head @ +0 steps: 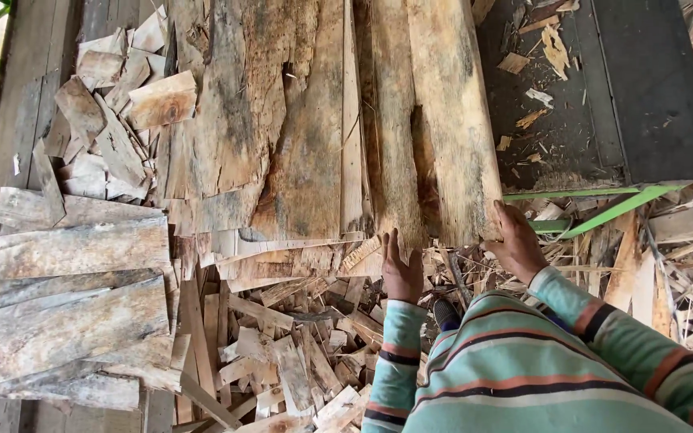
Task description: Trimming thin sheets of wood veneer using a large manual lever cutter.
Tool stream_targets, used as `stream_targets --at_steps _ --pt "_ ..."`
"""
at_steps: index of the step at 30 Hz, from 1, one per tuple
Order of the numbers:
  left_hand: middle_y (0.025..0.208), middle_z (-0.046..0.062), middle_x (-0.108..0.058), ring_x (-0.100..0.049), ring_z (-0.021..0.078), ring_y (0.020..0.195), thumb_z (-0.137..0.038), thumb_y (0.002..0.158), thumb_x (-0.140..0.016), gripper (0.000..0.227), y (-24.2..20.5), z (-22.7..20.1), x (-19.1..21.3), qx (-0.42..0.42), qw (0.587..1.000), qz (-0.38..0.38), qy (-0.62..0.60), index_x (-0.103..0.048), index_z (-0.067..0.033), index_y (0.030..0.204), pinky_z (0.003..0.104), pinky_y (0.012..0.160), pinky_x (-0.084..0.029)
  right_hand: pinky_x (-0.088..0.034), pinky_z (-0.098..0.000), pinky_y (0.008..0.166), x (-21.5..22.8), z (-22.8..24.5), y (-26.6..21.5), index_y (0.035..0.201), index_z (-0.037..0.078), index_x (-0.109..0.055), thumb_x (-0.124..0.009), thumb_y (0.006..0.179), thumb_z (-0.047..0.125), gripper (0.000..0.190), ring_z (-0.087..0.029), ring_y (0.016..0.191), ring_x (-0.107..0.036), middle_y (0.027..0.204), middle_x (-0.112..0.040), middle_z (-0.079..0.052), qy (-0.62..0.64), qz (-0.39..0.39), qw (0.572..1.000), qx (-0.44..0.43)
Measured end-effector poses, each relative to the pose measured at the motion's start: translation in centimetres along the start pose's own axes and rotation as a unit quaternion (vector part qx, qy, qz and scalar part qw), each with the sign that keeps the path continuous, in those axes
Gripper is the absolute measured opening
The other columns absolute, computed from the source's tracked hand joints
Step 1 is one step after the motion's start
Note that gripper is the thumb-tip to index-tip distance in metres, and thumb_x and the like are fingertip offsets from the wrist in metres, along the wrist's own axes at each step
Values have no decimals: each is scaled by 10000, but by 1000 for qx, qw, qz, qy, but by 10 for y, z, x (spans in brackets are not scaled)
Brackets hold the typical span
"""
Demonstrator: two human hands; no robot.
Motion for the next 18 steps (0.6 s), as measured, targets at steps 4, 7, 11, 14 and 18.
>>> stream_targets --at_steps 4,7,11,14,18 --pt "1583 343 -359 -343 449 1495 -211 878 -756 822 20 26 -29 -23 996 57 62 -370 10 1569 483 1178 -390 -494 -436 1101 37 8 6 1509 -50 -420 -867 723 109 918 -412 1279 -586 1422 -547 -300 -16 -44 999 10" --pt "1581 342 -375 -369 463 1479 -225 882 -777 860 25 15 -42 -46 993 79 75 -337 16 1580 480 1182 -388 -542 -401 1076 59 -10 1 1527 -29 -461 -824 806 114 821 -380 1284 -618 1468 -564 -282 -27 -84 996 9" --pt "1454 251 -527 -583 364 1204 -263 877 -747 862 21 5 -64 52 990 131 8 -307 -34 1581 442 948 -541 -505 -431 1114 63 -31 -8 1510 -28 -475 -842 791 142 824 -386 1298 -604 1459 -564 -276 -64 -54 996 -24" --pt "1305 205 -628 -650 296 1020 -227 858 -753 839 28 47 -90 85 988 112 -69 -346 -39 1567 409 827 -593 -482 -442 1129 51 -47 -11 1493 -24 -475 -848 773 185 837 -385 1328 -571 1484 -536 -271 -63 -17 996 -68" --pt "1175 175 -660 -668 239 935 -123 867 -781 697 50 88 -104 170 946 112 -252 -456 -9 1473 328 766 -625 -400 -491 1178 67 1 -4 1483 14 -474 -835 766 351 871 -422 1397 -468 1486 -476 -270 -266 31 960 -87"
Point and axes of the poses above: each hand's wrist, its own y-axis towards the middle knuckle, its own x-axis out of the back of the hand, z = x × y, the point moved 8 cm from there along y, towards the middle knuckle
